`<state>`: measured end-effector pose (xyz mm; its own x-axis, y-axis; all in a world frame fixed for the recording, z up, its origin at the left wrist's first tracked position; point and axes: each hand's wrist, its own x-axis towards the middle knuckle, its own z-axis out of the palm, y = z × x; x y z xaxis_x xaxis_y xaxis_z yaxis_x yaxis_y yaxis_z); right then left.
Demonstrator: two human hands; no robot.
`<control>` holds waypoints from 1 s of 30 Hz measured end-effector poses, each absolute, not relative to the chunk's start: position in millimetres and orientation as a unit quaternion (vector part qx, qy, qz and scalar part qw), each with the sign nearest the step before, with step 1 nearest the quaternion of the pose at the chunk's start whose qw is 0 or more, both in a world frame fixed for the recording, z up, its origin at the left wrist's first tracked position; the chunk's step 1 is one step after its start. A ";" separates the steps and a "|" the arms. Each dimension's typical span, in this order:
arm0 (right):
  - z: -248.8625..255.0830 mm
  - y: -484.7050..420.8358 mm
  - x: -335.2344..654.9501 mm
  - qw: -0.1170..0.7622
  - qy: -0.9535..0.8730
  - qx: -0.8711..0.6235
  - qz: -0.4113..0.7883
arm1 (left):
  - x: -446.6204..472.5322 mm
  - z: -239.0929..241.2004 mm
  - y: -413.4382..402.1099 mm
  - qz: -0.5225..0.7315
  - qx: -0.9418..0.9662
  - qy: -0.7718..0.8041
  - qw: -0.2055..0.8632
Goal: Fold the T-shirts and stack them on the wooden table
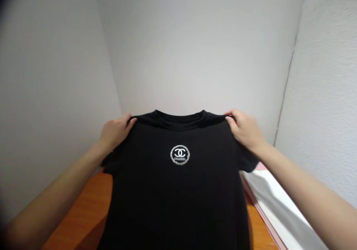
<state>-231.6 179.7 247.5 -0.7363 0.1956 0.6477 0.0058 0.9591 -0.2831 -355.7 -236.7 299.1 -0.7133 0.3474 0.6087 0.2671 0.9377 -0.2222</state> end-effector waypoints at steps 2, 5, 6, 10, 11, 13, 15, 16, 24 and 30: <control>260.2 203.1 -274.5 0.290 -0.950 -0.046 0.102 | -376.6 301.8 -193.6 0.046 -0.173 -0.949 0.258; 246.0 229.6 -317.0 0.216 -0.975 -0.012 0.057 | -397.1 277.6 -138.4 0.015 -0.209 -0.962 0.176; 232.1 234.1 -321.6 0.193 -0.980 0.008 0.047 | -398.7 261.4 -126.2 0.009 -0.224 -0.962 0.152; 156.4 237.7 -310.5 0.050 -0.997 0.047 0.030 | -391.1 181.3 -112.6 -0.014 -0.266 -0.963 0.033; 139.8 237.9 -306.2 0.014 -0.999 0.032 0.032 | -389.6 165.0 -114.9 -0.019 -0.262 -0.965 0.008; 117.0 239.7 -301.5 -0.021 -0.999 -0.005 0.042 | -390.3 144.2 -120.1 -0.055 -0.245 -0.968 -0.025; 108.6 242.6 -304.2 -0.016 -0.999 -0.019 0.049 | -395.4 139.9 -121.3 -0.107 -0.234 -0.966 -0.037; 109.1 244.4 -308.2 -0.011 -0.998 -0.018 0.054 | -398.4 142.8 -119.6 -0.130 -0.234 -0.963 -0.038; 161.8 299.4 -361.5 0.018 -0.994 -0.069 0.080 | -314.6 202.8 -65.7 -0.201 -0.343 -0.917 0.025; 156.8 342.3 -356.6 0.006 -0.978 -0.199 0.057 | -116.3 131.7 39.7 -0.194 -0.532 -0.787 0.243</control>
